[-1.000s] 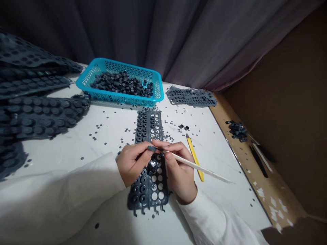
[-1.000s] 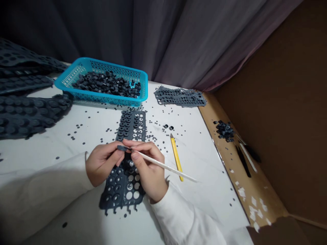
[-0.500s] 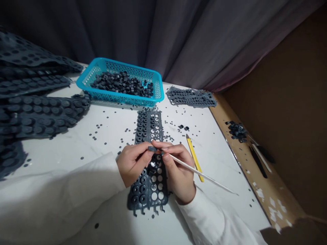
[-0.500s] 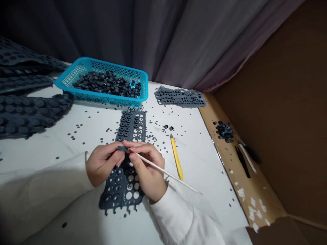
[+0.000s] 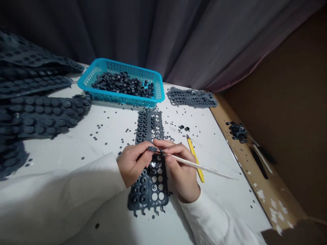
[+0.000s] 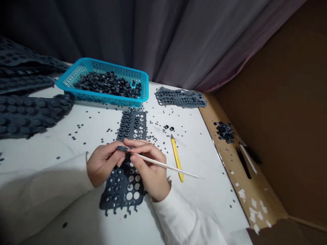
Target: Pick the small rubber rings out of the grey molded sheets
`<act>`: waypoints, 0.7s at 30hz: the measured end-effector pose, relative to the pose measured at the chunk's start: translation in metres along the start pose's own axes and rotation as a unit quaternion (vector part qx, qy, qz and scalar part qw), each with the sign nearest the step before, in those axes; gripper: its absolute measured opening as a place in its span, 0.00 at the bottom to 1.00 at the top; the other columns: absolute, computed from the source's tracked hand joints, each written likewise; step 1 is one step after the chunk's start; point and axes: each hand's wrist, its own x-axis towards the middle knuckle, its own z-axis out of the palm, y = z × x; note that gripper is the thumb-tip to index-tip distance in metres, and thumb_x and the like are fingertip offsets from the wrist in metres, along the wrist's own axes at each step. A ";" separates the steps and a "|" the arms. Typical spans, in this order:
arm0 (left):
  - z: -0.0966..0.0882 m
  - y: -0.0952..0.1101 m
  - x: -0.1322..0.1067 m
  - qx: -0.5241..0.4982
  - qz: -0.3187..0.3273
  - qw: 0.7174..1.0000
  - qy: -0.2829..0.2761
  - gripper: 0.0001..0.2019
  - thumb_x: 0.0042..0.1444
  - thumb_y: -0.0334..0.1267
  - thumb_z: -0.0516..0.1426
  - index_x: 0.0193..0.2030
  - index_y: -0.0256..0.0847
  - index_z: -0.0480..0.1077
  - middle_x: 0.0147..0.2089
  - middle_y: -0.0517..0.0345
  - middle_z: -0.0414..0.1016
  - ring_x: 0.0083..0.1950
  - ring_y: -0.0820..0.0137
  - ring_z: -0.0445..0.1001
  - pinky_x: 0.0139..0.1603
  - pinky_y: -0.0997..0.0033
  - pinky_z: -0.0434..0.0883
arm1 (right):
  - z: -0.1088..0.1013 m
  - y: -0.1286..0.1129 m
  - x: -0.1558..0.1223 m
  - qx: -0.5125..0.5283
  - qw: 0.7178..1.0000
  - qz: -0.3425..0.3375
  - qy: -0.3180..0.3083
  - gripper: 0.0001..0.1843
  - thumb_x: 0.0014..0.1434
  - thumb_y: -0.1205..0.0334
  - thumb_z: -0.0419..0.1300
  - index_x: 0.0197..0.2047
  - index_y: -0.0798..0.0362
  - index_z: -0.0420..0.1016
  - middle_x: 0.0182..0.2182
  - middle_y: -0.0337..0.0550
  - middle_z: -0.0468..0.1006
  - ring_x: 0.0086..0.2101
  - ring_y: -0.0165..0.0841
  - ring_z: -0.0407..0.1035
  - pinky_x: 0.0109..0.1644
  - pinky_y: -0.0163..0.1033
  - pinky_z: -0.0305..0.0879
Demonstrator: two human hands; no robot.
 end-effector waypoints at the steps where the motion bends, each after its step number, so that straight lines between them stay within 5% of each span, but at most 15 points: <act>1: 0.000 0.000 0.000 0.005 0.003 1.000 0.002 0.14 0.62 0.36 0.47 0.27 0.40 0.67 0.18 0.65 0.63 0.20 0.76 0.62 0.23 0.76 0.60 | 0.001 0.000 0.000 0.002 1.000 0.005 -0.003 0.02 0.59 0.60 0.61 0.36 0.48 0.74 0.44 0.42 0.80 0.48 0.37 0.72 0.54 0.50 0.67; 9: -0.001 0.000 -0.001 0.047 0.020 0.998 0.033 0.13 0.61 0.36 0.49 0.28 0.39 0.70 0.22 0.61 0.70 0.23 0.75 0.65 0.24 0.75 0.59 | 0.003 0.001 -0.002 0.016 1.000 0.015 0.009 0.01 0.59 0.63 0.61 0.36 0.49 0.73 0.43 0.42 0.80 0.47 0.35 0.73 0.52 0.48 0.69; 13: 0.000 0.001 -0.002 0.034 -0.012 0.999 0.038 0.13 0.61 0.37 0.49 0.28 0.39 0.69 0.19 0.64 0.64 0.20 0.76 0.61 0.23 0.75 0.56 | 0.004 0.003 -0.003 0.027 0.999 0.020 0.027 0.03 0.59 0.65 0.60 0.37 0.48 0.74 0.40 0.40 0.81 0.45 0.33 0.74 0.51 0.45 0.70; 17: 0.001 0.002 -0.003 -0.005 -0.027 0.999 0.022 0.14 0.60 0.38 0.49 0.25 0.39 0.66 0.18 0.66 0.60 0.20 0.76 0.59 0.23 0.74 0.55 | 0.005 0.003 -0.002 0.007 0.999 0.020 0.037 0.03 0.59 0.65 0.60 0.37 0.48 0.74 0.40 0.40 0.81 0.44 0.32 0.74 0.50 0.44 0.70; 21: -0.001 0.000 -0.004 -0.052 -0.039 0.998 -0.016 0.09 0.58 0.40 0.51 0.32 0.39 0.68 0.20 0.66 0.61 0.21 0.75 0.59 0.23 0.74 0.55 | 0.004 0.003 -0.002 -0.001 0.999 0.012 0.035 0.04 0.59 0.66 0.60 0.37 0.48 0.74 0.40 0.40 0.80 0.44 0.32 0.73 0.51 0.43 0.69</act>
